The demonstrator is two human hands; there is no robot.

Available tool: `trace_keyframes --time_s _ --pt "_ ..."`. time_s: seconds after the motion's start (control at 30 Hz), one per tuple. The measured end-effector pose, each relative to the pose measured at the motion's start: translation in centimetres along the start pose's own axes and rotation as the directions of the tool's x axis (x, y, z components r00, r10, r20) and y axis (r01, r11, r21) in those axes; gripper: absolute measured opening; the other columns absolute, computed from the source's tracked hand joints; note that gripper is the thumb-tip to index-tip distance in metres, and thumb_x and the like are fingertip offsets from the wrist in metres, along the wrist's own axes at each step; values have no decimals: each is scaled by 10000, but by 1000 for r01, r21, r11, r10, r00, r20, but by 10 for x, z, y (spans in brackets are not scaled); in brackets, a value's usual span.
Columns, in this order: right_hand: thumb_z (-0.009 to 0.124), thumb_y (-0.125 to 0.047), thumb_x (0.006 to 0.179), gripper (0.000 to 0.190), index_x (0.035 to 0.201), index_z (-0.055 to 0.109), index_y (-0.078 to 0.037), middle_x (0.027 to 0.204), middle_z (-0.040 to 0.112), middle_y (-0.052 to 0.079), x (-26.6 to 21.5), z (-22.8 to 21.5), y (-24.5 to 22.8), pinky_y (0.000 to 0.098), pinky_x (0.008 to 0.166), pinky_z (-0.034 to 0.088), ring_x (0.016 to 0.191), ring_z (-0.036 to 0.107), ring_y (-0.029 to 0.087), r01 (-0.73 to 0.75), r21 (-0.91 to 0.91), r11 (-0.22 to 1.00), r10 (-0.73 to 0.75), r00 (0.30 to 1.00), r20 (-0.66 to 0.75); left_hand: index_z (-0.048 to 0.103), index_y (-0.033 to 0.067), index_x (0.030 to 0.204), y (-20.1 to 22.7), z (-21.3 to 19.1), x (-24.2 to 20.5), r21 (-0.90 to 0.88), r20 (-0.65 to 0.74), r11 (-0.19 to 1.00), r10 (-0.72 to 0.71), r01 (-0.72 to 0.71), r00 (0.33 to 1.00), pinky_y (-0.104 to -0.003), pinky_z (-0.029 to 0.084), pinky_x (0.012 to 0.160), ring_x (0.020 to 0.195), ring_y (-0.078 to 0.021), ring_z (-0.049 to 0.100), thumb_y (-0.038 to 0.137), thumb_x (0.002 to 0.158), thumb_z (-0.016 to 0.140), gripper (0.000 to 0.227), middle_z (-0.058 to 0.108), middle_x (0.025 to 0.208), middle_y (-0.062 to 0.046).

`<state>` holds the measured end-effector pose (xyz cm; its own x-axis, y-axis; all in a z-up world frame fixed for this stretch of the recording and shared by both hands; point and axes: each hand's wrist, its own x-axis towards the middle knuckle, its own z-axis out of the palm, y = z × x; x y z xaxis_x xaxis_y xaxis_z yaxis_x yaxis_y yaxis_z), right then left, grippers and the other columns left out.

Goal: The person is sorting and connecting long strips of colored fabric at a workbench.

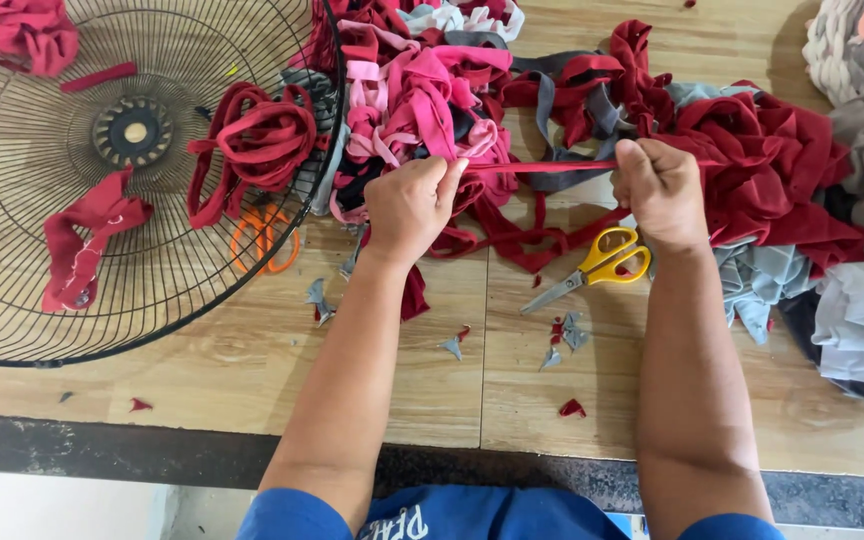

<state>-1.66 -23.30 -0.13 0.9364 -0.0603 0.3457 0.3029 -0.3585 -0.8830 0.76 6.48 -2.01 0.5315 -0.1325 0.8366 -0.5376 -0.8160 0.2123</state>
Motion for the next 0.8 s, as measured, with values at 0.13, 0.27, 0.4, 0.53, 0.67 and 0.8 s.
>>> trace_keyframes --time_s 0.13,0.27,0.4,0.53,0.67,0.8 --pt "573 -88 1192 549 646 518 -99 477 457 32 2 -17 31 229 567 398 479 463 118 30 35 999 -28 999 -47 448 216 614 -3 -4 1 -1 1 1000 -11 11 1000 -266 447 441 466 -198 557 375 983 671 459 428 499 18" --pt "573 -107 1208 553 657 518 -99 489 463 41 2 -23 48 228 576 416 492 510 119 18 51 999 -13 995 -96 465 217 622 -7 -8 -1 21 2 1000 -8 8 1000 -281 458 444 495 -204 592 385 978 689 453 454 515 12" --pt "616 -76 1159 426 734 607 -73 542 507 46 5 -6 41 231 503 407 479 555 131 -39 50 998 46 989 -144 499 236 641 -21 5 -15 115 -27 989 -87 90 996 -298 475 464 504 -209 604 429 983 678 431 481 536 24" --pt "635 -136 1144 375 775 660 -79 497 494 34 1 27 1 232 460 372 476 503 97 -60 -70 996 52 993 -110 566 178 815 -3 21 -1 68 -88 996 -43 50 995 -393 533 649 685 -290 647 287 871 731 205 579 743 -23" --pt "466 15 1117 271 1382 502 -29 1263 570 237 -8 63 -35 389 954 487 1123 580 307 269 43 962 -272 947 172 467 74 1371 59 41 -15 -207 -95 978 -14 -6 995 -548 409 1099 1326 -473 450 10 848 529 531 454 1411 -255" --pt "464 -17 1112 593 1658 285 -167 765 734 119 -18 73 -68 363 718 561 692 672 188 217 -62 974 -202 961 191 206 22 1590 92 15 -24 -681 379 592 -219 431 899 -554 553 989 1183 -521 627 -109 779 471 864 589 1334 -295"
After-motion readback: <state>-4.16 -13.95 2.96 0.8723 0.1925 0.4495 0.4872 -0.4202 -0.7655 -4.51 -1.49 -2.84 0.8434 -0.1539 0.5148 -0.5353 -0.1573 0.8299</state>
